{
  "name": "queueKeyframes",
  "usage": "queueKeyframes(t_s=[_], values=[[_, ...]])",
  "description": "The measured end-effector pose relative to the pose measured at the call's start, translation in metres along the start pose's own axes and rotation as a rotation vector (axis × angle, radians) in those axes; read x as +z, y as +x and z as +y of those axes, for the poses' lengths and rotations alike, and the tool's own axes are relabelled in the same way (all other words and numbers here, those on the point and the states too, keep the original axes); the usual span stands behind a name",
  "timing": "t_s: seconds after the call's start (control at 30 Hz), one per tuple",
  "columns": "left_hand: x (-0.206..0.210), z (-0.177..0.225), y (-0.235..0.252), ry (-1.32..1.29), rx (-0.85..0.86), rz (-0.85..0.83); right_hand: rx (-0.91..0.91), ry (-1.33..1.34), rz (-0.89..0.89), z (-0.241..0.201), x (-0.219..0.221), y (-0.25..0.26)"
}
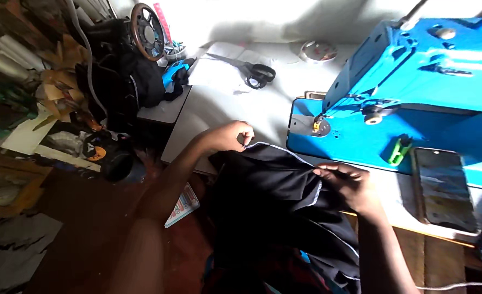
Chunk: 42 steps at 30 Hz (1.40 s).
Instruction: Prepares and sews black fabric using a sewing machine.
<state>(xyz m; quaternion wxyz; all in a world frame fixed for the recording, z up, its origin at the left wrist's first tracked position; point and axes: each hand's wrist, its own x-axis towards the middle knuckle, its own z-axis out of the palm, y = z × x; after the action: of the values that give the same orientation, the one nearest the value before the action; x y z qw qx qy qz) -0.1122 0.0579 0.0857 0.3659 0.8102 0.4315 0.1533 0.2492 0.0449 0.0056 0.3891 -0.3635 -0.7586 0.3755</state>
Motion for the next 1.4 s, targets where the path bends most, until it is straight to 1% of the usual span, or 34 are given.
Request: queueKeyframes(t_s=[0.1, 0.17, 0.23, 0.3, 0.4, 0.5, 0.57, 0.63, 0.7, 0.77, 0.8, 0.93, 1.03, 1.17, 1.23, 1.3, 1.4], values=[[-0.002, 0.011, -0.005, -0.088, -0.023, -0.011, -0.008, -0.003, -0.004, 0.002, 0.000, 0.000], [0.000, 0.008, -0.009, -0.206, -0.009, -0.017, -0.001, -0.011, -0.004, 0.001, -0.001, -0.001], [0.003, 0.006, -0.011, -0.248, -0.025, -0.014, 0.003, -0.014, -0.003, 0.001, -0.001, -0.001], [0.007, 0.002, -0.011, -0.192, -0.008, 0.025, 0.000, -0.010, 0.000, 0.002, 0.000, 0.000], [0.010, -0.005, -0.012, -0.099, 0.062, 0.073, -0.001, -0.012, -0.001, 0.001, 0.000, -0.001], [0.005, 0.001, -0.021, 0.008, 0.055, 0.094, -0.009, 0.002, 0.002, 0.003, 0.000, -0.001], [0.005, 0.005, -0.030, 0.125, 0.066, 0.139, -0.030, 0.014, -0.001, 0.006, 0.000, -0.001], [0.009, 0.008, -0.038, 0.245, 0.096, 0.227, -0.045, 0.027, -0.007, 0.005, 0.001, -0.001], [0.014, 0.009, -0.042, 0.330, 0.164, 0.369, -0.046, 0.021, -0.010, 0.003, 0.001, -0.001], [0.015, 0.012, -0.042, 0.347, 0.215, 0.471, -0.046, 0.013, -0.009, 0.003, 0.001, -0.001], [0.014, 0.013, -0.041, 0.341, 0.235, 0.488, -0.048, 0.009, -0.009, 0.003, 0.001, -0.001], [0.009, 0.011, -0.034, 0.297, 0.278, 0.440, -0.052, 0.001, -0.008, 0.003, 0.000, -0.002], [0.010, 0.007, -0.043, 0.251, 0.216, 0.388, -0.051, 0.002, -0.004, 0.005, 0.000, -0.003], [0.025, -0.003, -0.064, 0.204, 0.104, 0.312, -0.046, -0.001, -0.021, 0.008, -0.001, -0.003], [0.033, -0.012, -0.070, 0.191, 0.093, 0.304, -0.044, -0.007, -0.033, 0.008, -0.001, -0.003], [0.040, -0.019, -0.071, 0.177, 0.128, 0.326, -0.045, -0.014, -0.039, 0.008, -0.001, -0.002], [0.043, -0.022, -0.069, 0.170, 0.132, 0.327, -0.052, -0.025, -0.037, 0.006, 0.000, -0.002]])
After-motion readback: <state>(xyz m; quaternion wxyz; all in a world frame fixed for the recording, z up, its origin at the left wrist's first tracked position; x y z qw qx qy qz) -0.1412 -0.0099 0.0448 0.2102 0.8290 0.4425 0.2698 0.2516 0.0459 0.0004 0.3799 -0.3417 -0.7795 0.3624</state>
